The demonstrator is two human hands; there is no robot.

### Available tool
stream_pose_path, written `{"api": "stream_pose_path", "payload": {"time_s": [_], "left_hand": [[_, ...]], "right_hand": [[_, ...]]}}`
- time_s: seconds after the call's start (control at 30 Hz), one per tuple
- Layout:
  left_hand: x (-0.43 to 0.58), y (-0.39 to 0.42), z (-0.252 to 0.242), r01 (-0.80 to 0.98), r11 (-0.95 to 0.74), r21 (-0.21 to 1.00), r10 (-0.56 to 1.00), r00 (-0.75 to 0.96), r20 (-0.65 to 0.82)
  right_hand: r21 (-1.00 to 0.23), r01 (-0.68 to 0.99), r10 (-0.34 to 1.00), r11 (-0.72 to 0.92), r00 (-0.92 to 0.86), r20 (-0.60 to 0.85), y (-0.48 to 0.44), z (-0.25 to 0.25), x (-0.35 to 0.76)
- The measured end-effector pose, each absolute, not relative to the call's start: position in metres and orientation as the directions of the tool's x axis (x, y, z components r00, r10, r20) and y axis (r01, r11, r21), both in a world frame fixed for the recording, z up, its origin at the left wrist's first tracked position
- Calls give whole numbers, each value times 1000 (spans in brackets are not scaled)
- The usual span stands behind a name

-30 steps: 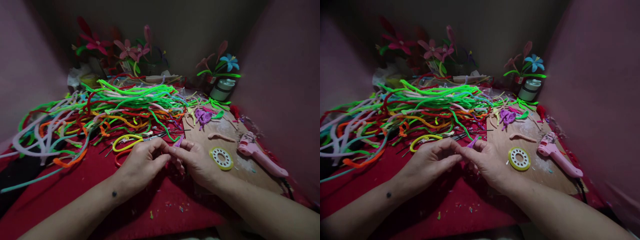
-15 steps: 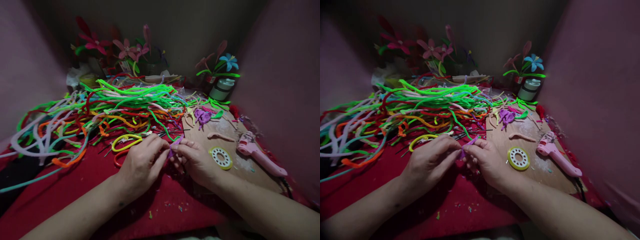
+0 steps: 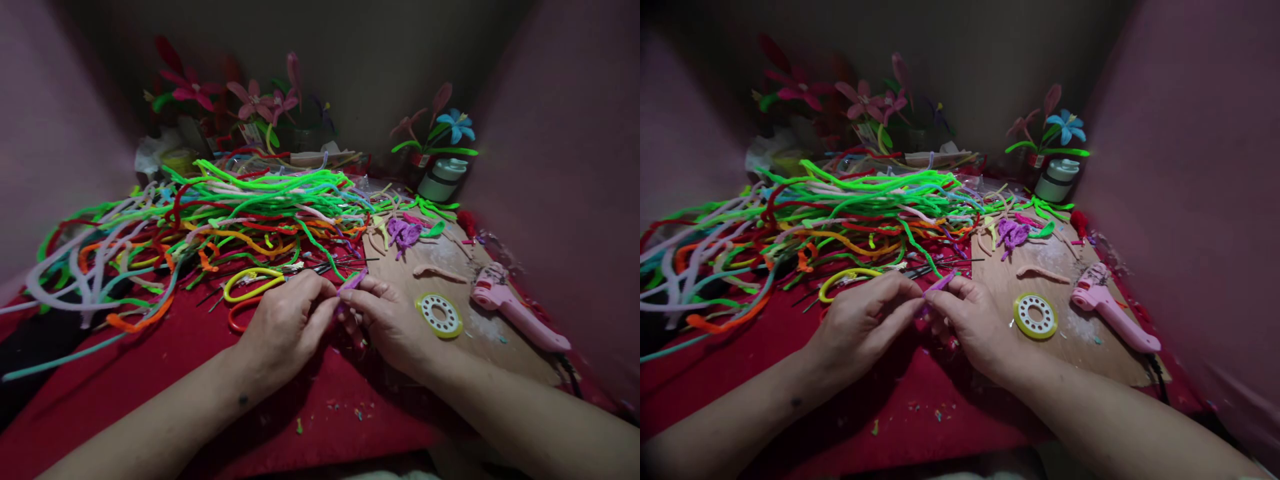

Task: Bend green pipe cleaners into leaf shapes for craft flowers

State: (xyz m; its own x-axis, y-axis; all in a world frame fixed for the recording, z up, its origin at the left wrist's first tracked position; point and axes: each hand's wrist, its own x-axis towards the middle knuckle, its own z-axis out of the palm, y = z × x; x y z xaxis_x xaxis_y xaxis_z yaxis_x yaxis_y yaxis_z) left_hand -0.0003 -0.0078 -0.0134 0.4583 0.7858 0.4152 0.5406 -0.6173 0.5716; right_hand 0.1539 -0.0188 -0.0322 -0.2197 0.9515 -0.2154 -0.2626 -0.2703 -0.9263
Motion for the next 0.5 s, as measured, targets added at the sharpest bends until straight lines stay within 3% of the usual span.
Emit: {"api": "stream_pose_path", "payload": {"time_s": [0.17, 0.27, 0.33, 0.5], "left_hand": [[1, -7, -10, 566, -559, 606, 827, 440, 351], [-11, 3, -2, 633, -532, 563, 844, 449, 293], [-26, 12, 4, 734, -512, 446, 857, 468, 214], [-58, 25, 2, 851, -524, -29, 846, 524, 98]], "right_hand": [[-896, -336, 944, -292, -252, -213, -18, -32, 154], [-878, -384, 951, -285, -230, -208, -14, -33, 155], [-879, -408, 965, -247, -183, -186, -11, -34, 156], [-852, -466, 971, -238, -148, -190, -5, -35, 158]]}}
